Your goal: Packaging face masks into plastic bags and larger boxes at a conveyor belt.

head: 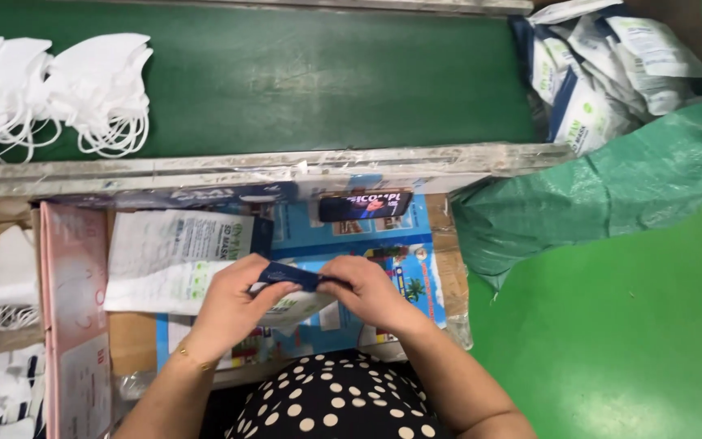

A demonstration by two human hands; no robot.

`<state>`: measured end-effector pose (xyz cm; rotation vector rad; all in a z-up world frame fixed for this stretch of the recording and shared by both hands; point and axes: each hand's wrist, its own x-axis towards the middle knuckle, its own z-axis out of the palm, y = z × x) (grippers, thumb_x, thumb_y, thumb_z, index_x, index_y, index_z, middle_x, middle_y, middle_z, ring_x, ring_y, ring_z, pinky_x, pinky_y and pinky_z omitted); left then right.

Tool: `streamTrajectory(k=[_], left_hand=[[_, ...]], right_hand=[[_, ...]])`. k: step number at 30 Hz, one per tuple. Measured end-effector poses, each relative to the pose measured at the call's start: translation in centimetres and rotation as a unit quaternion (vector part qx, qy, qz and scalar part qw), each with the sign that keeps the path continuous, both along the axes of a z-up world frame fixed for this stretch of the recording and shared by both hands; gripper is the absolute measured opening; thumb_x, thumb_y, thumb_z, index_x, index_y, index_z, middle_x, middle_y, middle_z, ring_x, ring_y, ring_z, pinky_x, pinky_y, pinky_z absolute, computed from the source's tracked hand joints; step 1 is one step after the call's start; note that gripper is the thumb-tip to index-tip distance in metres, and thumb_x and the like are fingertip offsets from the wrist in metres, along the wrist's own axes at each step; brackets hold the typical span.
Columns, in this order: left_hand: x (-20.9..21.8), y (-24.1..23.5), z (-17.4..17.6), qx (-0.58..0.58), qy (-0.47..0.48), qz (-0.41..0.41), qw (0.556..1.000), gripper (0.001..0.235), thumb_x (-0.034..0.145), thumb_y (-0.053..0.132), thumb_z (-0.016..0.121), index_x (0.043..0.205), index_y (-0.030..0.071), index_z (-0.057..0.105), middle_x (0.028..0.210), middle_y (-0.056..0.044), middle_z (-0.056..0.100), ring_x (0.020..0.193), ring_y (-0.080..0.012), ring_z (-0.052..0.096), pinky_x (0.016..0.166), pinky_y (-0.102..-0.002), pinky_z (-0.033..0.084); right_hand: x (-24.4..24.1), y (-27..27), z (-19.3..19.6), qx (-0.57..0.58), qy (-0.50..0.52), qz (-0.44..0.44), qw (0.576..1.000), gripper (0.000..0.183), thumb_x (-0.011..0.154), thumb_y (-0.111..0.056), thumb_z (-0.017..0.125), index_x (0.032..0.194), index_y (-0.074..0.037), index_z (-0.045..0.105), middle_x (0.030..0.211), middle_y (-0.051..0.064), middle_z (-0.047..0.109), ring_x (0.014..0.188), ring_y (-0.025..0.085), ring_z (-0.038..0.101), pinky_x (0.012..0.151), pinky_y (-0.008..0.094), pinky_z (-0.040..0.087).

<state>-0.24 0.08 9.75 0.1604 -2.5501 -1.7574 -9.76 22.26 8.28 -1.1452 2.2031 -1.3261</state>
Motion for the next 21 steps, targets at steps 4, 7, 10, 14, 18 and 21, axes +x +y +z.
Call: streamTrajectory(k=[4, 7, 10, 14, 18, 21], left_hand=[[0.2, 0.5, 0.4, -0.032, 0.037, 0.031, 0.998, 0.014, 0.080, 0.014, 0.080, 0.092, 0.008, 0.076, 0.080, -0.005, 0.068, 0.069, -0.0180, 0.065, 0.061, -0.031, 0.050], [0.9, 0.7, -0.6, -0.092, 0.101, 0.010, 0.991, 0.011, 0.080, 0.015, 0.080, 0.086, 0.007, 0.075, 0.079, -0.005, 0.069, 0.073, -0.0233, 0.064, 0.064, -0.034, 0.049], [0.5, 1.3, -1.1, -0.156, 0.176, -0.023, 0.972, 0.010, 0.077, 0.015, 0.078, 0.082, 0.008, 0.073, 0.081, -0.005, 0.069, 0.075, -0.0272, 0.063, 0.066, -0.038, 0.047], [0.4, 2.3, -1.3, -0.144, 0.108, 0.018, 0.984, 0.011, 0.079, 0.014, 0.077, 0.085, 0.005, 0.075, 0.078, -0.006, 0.067, 0.073, -0.0271, 0.061, 0.065, -0.038, 0.047], [1.2, 1.2, -4.4, -0.035, 0.029, 0.090, 0.995, 0.010, 0.085, 0.014, 0.075, 0.090, 0.006, 0.076, 0.084, -0.006, 0.071, 0.075, -0.0217, 0.067, 0.066, -0.035, 0.051], [1.3, -0.6, -3.7, -0.046, 0.147, 0.104, 0.983, 0.024, 0.092, 0.012, 0.068, 0.115, 0.006, 0.072, 0.117, -0.012, 0.071, 0.113, -0.0250, 0.066, 0.100, -0.037, 0.049]], right_hand=[[-0.1, -0.2, -1.1, 0.035, -0.014, -0.023, 0.999, 0.012, 0.089, -0.013, 0.073, 0.094, -0.003, 0.069, 0.086, 0.011, 0.068, 0.082, 0.031, 0.066, 0.072, 0.039, 0.052], [0.2, -0.4, -0.7, 0.070, -0.039, -0.006, 0.997, 0.013, 0.089, -0.015, 0.074, 0.094, -0.004, 0.071, 0.085, 0.012, 0.068, 0.080, 0.031, 0.066, 0.070, 0.040, 0.051], [0.3, -0.5, -0.1, -0.091, 0.049, 0.061, 0.993, 0.027, 0.088, -0.017, 0.074, 0.107, -0.001, 0.066, 0.108, 0.017, 0.067, 0.099, 0.035, 0.066, 0.083, 0.042, 0.053], [0.7, -0.1, -2.3, -0.009, 0.032, 0.012, 0.999, 0.014, 0.092, -0.017, 0.072, 0.097, -0.005, 0.068, 0.092, 0.011, 0.067, 0.090, 0.033, 0.066, 0.077, 0.042, 0.052], [-0.3, 0.7, -1.9, 0.049, -0.023, 0.064, 0.996, 0.015, 0.093, -0.019, 0.072, 0.095, -0.005, 0.068, 0.090, 0.012, 0.066, 0.087, 0.032, 0.065, 0.074, 0.043, 0.051], [-3.3, 3.9, -4.9, -0.009, -0.036, 0.018, 0.999, 0.016, 0.092, -0.017, 0.067, 0.098, -0.002, 0.066, 0.090, 0.012, 0.066, 0.085, 0.029, 0.067, 0.074, 0.041, 0.054]])
